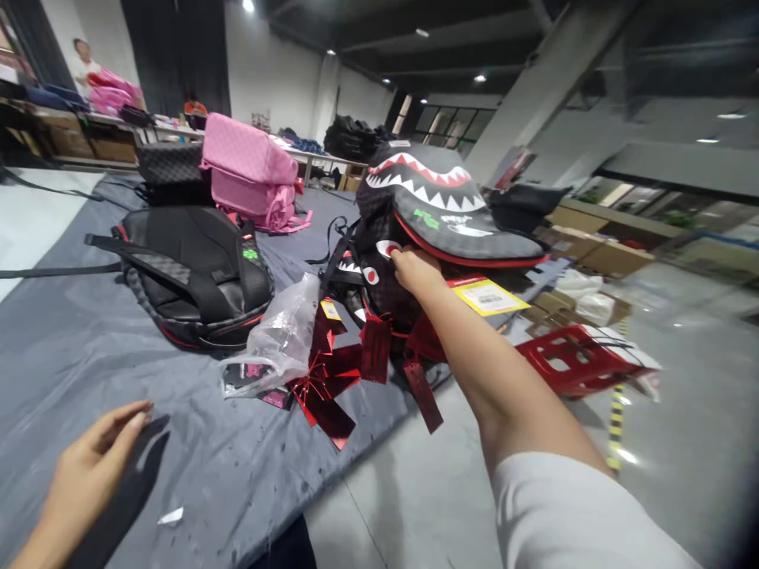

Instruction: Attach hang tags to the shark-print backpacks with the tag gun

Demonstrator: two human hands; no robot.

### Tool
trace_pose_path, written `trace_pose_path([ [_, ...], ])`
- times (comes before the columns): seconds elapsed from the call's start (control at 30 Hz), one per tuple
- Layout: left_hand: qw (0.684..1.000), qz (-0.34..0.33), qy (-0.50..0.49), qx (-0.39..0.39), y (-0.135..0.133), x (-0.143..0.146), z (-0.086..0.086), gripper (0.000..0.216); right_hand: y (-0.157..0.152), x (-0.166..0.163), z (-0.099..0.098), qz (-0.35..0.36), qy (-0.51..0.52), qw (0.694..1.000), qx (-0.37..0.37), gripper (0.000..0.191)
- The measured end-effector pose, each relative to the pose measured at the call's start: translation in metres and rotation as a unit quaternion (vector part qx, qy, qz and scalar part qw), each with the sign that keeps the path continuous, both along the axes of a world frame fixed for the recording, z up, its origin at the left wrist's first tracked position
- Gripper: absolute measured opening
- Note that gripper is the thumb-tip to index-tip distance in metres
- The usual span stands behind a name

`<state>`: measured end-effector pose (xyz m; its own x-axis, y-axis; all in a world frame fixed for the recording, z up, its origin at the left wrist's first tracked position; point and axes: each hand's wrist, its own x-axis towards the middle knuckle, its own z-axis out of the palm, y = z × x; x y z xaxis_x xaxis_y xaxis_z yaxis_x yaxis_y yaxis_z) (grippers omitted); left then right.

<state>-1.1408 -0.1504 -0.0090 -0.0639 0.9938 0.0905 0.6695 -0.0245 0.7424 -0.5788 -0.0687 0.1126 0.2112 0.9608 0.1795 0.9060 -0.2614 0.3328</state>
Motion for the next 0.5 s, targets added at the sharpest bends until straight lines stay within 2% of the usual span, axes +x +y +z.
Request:
trace_pose_path([
  [0.1,0.995,-0.03,0.042,0.09,0.03,0.021,0.021,0.039,-0.008,-0.008,0.01,-0.029,-0.011,0.999,0.008,0.033],
  [0.17,0.98,-0.062,0.08,0.172,0.054,0.035,0.033,0.037,-0.015,-0.024,0.012,-0.023,-0.007,0.999,0.036,0.036],
  [0.23,0.95,-0.088,0.165,0.25,0.076,0.047,0.042,0.038,-0.026,-0.045,0.011,0.039,0.006,0.995,0.088,0.036],
  [0.27,0.936,-0.09,0.218,0.263,0.087,0.053,0.045,0.042,-0.032,-0.057,0.009,0.091,0.017,0.988,0.121,0.036],
  [0.37,0.901,-0.136,0.358,0.205,0.118,0.067,0.049,0.067,-0.056,-0.089,0.003,0.255,0.073,0.94,0.216,0.037],
  [0.43,0.881,-0.174,0.411,0.153,0.135,0.076,0.049,0.083,-0.075,-0.108,-0.003,0.324,0.113,0.904,0.256,0.034],
  [0.5,0.872,-0.187,0.433,0.133,0.148,0.084,0.048,0.09,-0.093,-0.128,-0.01,0.366,0.145,0.885,0.25,0.031],
])
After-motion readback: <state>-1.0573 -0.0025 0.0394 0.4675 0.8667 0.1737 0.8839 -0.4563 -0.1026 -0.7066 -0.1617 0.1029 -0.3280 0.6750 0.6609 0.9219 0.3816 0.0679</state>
